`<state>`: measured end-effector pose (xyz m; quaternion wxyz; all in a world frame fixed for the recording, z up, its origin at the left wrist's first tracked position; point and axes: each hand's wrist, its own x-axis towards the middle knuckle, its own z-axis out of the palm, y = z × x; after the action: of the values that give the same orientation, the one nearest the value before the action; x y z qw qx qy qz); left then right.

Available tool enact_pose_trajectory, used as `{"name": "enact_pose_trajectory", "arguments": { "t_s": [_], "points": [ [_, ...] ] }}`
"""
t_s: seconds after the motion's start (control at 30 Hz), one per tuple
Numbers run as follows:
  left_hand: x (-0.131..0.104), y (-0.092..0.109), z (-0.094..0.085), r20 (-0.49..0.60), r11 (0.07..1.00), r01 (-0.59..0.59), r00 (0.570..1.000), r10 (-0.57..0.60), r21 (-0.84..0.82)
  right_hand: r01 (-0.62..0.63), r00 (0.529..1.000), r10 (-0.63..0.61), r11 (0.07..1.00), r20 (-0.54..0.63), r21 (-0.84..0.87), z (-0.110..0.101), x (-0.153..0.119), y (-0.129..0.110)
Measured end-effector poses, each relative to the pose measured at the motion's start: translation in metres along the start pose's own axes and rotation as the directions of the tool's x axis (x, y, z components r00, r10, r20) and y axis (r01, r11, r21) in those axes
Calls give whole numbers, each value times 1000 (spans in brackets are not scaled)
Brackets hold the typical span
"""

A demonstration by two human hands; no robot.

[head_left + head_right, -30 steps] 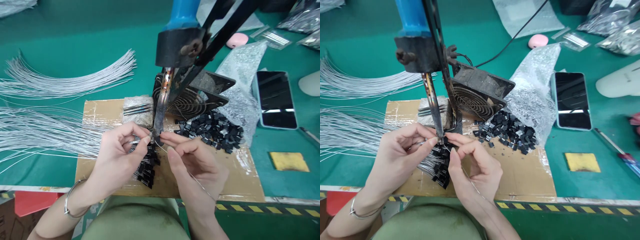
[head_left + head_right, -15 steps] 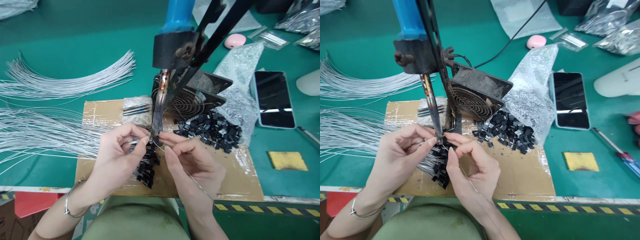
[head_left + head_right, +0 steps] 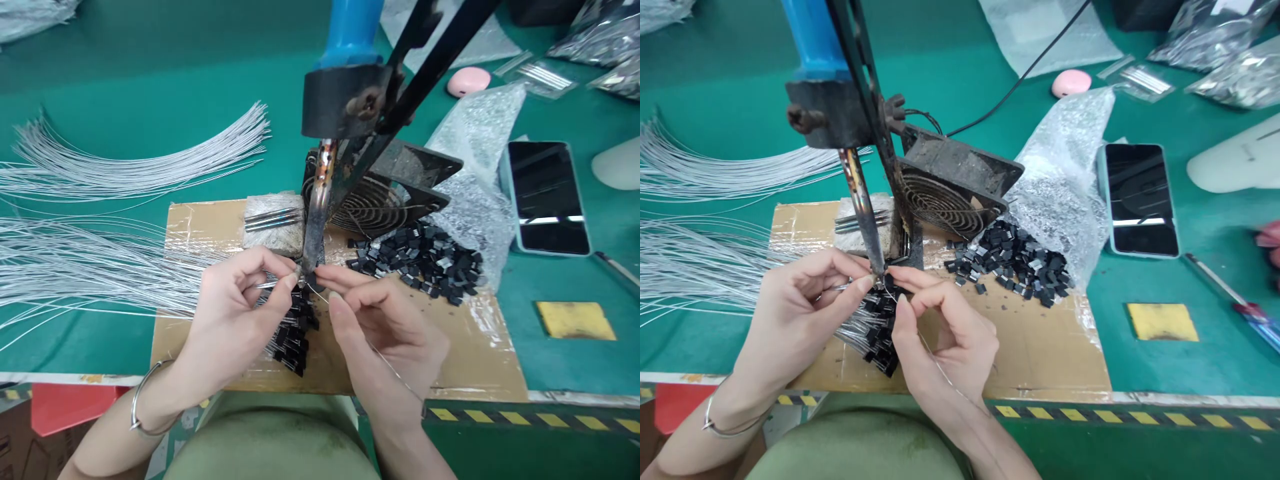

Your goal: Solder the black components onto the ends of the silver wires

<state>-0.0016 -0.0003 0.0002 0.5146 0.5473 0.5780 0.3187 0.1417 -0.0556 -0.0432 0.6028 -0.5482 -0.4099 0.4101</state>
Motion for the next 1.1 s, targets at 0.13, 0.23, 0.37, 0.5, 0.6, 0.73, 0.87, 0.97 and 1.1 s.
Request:
{"name": "enact_pose_trajectory", "arguments": {
  "t_s": [0.13, 0.23, 0.37, 0.5, 0.6, 0.73, 0.87, 0.97, 1.1],
  "points": [
    [-1, 1, 0, -8, 1000, 0, 1000, 0, 4, 3, 1000, -3, 1000, 2, -20, 0, -1, -1],
    [-1, 0, 0, -10, 1000, -6, 1000, 6, 7, 3, 1000, -3, 999, -2, -33, 0, -2, -1],
    [-1, 0, 0, 0, 1000, -13, 1000, 13, -12, 0, 1000, 1, 999, 11, -45, -1, -3, -1],
    [-1, 0, 0, -4, 1000, -12, 1000, 12, -12, 7, 1000, -6, 1000, 12, -28, 0, -3, 0],
    [-2, 0, 0, -6, 1000, -8, 1000, 8, -9, 15, 1000, -15, 1000, 1, -11, 0, -4, 1],
    [-2, -1, 0, -4, 1000, -9, 1000, 9, -1, 24, 1000, -24, 1000, -4, -19, 0, -4, 2],
    [-1, -1, -1, 1, 1000, -8, 1000, 8, 3, 22, 1000, -22, 1000, 6, -18, 0, -4, 3],
    [-1, -2, -1, 4, 1000, -9, 1000, 9, 3, 31, 1000, -31, 999, 3, -27, 0, -4, 4],
    [-1, -3, -1, 2, 1000, -7, 1000, 7, 24, 57, 998, -58, 998, -3, -40, 0, -3, 4]
  ]
}}
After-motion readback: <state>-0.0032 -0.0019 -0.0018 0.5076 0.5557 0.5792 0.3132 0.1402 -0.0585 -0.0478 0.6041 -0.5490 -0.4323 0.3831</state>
